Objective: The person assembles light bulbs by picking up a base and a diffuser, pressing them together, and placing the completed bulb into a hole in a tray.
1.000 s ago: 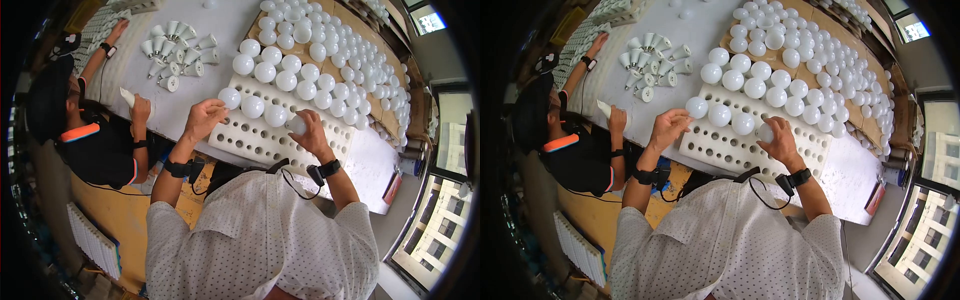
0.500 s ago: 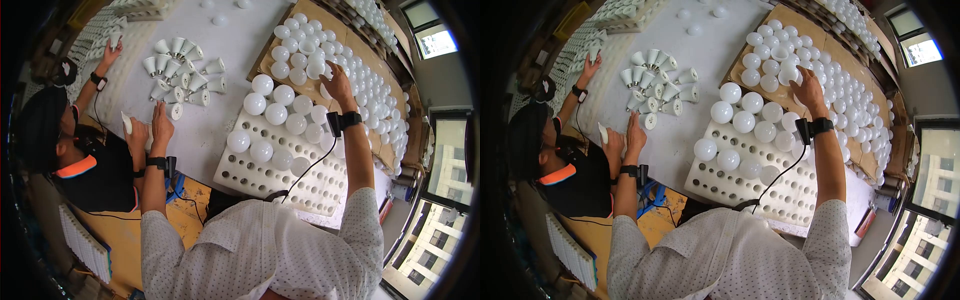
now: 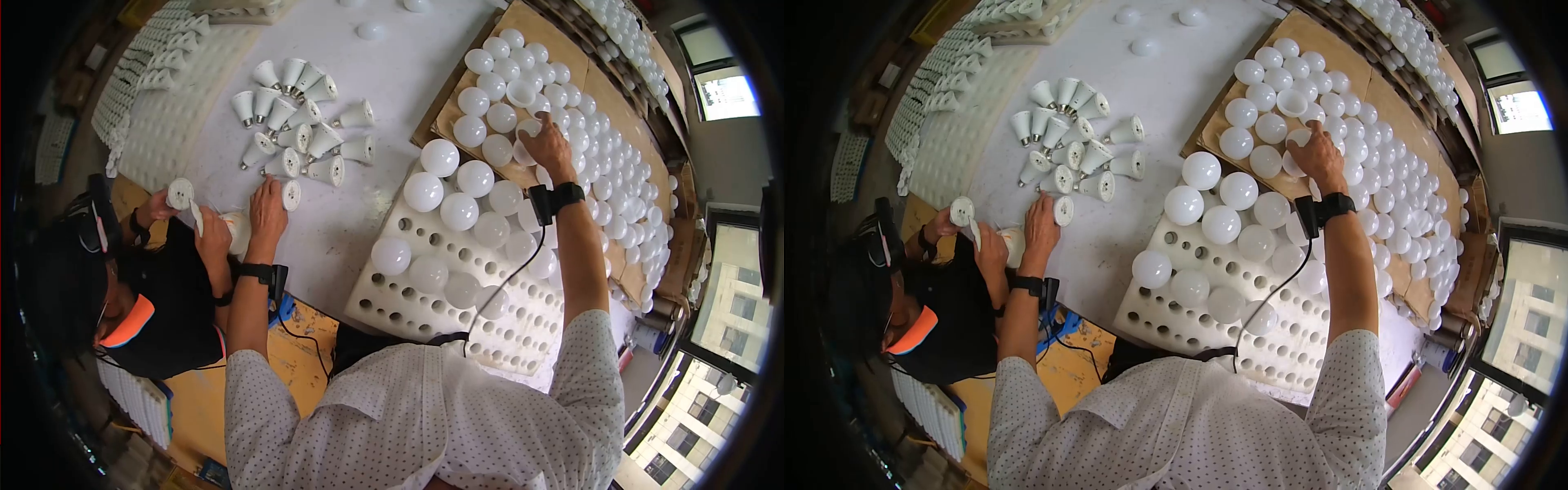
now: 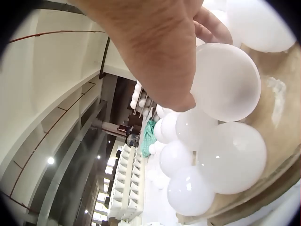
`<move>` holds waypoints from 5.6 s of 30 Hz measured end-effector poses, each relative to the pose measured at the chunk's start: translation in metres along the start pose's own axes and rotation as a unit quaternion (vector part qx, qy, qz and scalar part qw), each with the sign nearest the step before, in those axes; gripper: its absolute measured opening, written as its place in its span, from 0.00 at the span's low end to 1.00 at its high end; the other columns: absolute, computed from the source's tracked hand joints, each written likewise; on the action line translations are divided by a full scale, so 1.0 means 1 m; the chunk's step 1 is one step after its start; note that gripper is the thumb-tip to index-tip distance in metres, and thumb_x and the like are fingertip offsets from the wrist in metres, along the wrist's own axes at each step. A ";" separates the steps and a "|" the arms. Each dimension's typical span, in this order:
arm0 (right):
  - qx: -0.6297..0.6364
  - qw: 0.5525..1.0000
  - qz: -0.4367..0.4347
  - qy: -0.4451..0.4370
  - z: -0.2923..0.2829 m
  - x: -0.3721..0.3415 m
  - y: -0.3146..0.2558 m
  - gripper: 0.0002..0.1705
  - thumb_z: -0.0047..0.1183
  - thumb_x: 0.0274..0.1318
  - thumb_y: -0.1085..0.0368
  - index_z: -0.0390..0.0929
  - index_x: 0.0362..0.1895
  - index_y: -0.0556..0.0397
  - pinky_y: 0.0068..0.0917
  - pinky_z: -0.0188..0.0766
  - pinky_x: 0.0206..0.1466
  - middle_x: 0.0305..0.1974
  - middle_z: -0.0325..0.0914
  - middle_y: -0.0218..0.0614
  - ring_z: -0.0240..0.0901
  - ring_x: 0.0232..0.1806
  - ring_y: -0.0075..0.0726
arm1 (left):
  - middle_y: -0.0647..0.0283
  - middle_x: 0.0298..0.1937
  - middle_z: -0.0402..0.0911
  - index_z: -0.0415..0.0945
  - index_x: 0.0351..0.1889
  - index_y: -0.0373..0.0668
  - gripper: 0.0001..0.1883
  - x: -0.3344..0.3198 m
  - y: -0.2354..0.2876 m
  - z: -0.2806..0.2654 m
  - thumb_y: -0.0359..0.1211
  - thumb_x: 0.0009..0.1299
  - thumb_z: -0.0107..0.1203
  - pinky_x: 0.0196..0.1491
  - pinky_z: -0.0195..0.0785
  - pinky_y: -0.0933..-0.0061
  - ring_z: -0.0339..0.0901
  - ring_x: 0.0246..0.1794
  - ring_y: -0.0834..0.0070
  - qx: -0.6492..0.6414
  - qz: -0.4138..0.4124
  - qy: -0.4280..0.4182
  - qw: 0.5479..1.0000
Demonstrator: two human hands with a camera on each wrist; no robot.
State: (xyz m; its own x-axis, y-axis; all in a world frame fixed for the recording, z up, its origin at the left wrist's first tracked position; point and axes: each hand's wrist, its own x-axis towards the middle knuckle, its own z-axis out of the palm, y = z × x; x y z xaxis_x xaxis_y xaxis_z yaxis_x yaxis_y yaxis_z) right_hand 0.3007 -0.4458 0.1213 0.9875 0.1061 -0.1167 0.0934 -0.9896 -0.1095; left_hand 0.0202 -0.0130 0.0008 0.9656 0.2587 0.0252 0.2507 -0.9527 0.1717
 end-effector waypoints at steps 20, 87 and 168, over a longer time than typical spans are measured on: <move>0.827 0.559 -0.050 0.031 -0.039 -0.185 0.076 0.33 0.49 0.54 0.63 0.50 0.62 0.55 0.31 0.78 0.41 0.52 0.66 0.46 0.70 0.50 0.53 | 0.56 0.43 0.78 0.66 0.52 0.34 0.24 -0.090 0.099 -0.081 0.27 0.55 0.55 0.36 0.69 0.77 0.77 0.39 0.74 -0.746 -0.141 -0.066 0.647; 0.445 0.786 -0.429 0.023 -0.019 -0.371 -0.013 0.34 0.65 0.23 0.71 0.68 0.44 0.54 0.35 0.67 0.48 0.43 0.69 0.41 0.68 0.45 0.44 | 0.60 0.17 0.77 0.75 0.28 0.28 0.23 -0.160 0.264 -0.137 0.42 0.47 0.65 0.21 0.68 0.79 0.74 0.15 0.77 -0.484 0.240 -0.413 0.733; 0.865 0.425 -0.133 -0.229 -0.006 -0.352 0.020 0.44 0.65 0.36 0.57 0.55 0.58 0.48 0.24 0.70 0.35 0.50 0.67 0.43 0.70 0.40 0.32 | 0.51 0.42 0.78 0.68 0.48 0.30 0.23 -0.166 0.277 -0.129 0.33 0.58 0.60 0.15 0.62 0.88 0.73 0.21 0.83 -0.759 0.098 -0.431 0.478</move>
State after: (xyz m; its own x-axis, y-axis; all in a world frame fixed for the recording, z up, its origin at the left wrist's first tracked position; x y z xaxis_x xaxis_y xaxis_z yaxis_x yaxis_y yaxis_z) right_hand -0.0438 -0.5039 0.1662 0.8055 0.5925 -0.0087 -0.4307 0.5753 -0.6953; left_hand -0.0790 -0.2990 0.1708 0.7940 -0.5968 -0.1158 0.4428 0.4372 0.7828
